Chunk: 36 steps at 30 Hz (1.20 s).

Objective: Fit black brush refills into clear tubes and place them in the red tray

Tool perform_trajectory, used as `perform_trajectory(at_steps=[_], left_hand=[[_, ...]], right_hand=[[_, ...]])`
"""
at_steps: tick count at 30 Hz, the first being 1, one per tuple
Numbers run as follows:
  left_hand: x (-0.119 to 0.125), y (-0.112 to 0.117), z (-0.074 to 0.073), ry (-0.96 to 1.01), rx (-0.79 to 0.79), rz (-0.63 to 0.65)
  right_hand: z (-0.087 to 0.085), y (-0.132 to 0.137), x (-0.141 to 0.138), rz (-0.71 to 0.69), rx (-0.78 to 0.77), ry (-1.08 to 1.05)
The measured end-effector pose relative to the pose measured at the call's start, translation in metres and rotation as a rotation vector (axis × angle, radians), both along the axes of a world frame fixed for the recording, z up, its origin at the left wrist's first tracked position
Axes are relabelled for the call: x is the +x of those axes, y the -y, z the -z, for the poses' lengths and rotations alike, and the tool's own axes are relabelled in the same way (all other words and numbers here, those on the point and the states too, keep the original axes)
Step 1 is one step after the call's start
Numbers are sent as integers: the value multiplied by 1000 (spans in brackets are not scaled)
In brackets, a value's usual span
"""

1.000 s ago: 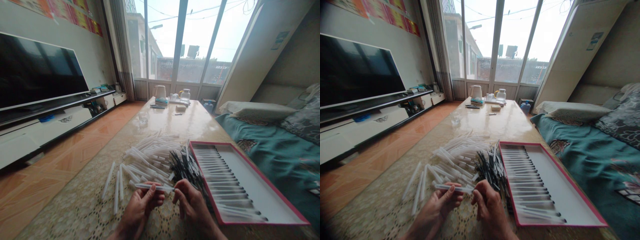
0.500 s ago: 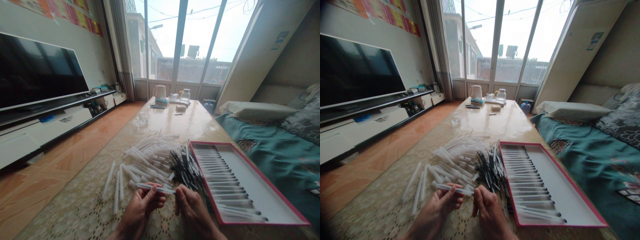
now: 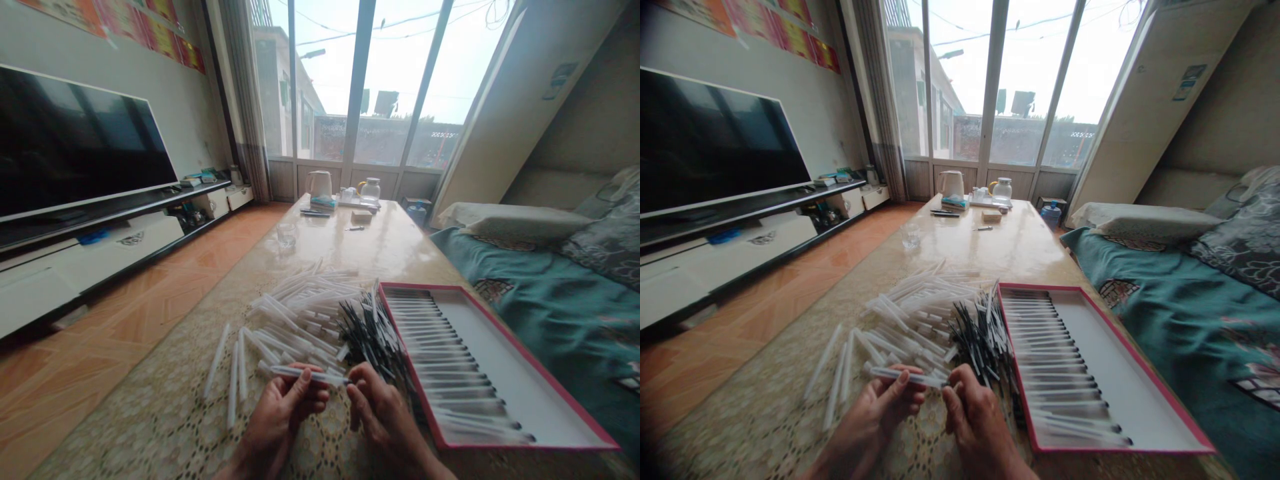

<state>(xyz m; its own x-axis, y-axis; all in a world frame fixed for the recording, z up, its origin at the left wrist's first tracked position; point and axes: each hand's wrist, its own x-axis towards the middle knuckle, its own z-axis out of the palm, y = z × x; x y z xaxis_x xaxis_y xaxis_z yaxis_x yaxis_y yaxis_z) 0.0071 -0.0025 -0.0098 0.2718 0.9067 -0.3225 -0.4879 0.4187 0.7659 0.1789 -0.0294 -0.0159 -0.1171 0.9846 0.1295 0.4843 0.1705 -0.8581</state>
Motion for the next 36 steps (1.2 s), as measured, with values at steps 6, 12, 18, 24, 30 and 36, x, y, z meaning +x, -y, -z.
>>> perform_trajectory(at_steps=[6,12,18,24,30,36], left_hand=[[0,-2,5,-2,24,20],[0,-2,4,-8,25,10],[1,-2,6,-9,59,37],[1,-1,8,-17,94,68],[-2,-2,5,-100,197,100],[0,-2,3,-328,342,121]], right_hand=[[0,0,0,-11,21,21],[-1,0,0,-8,3,2],[1,0,-1,-21,-5,-8],[6,0,-4,1,-121,-130],[0,1,1,121,35,-6],[-2,3,3,-15,240,118]])
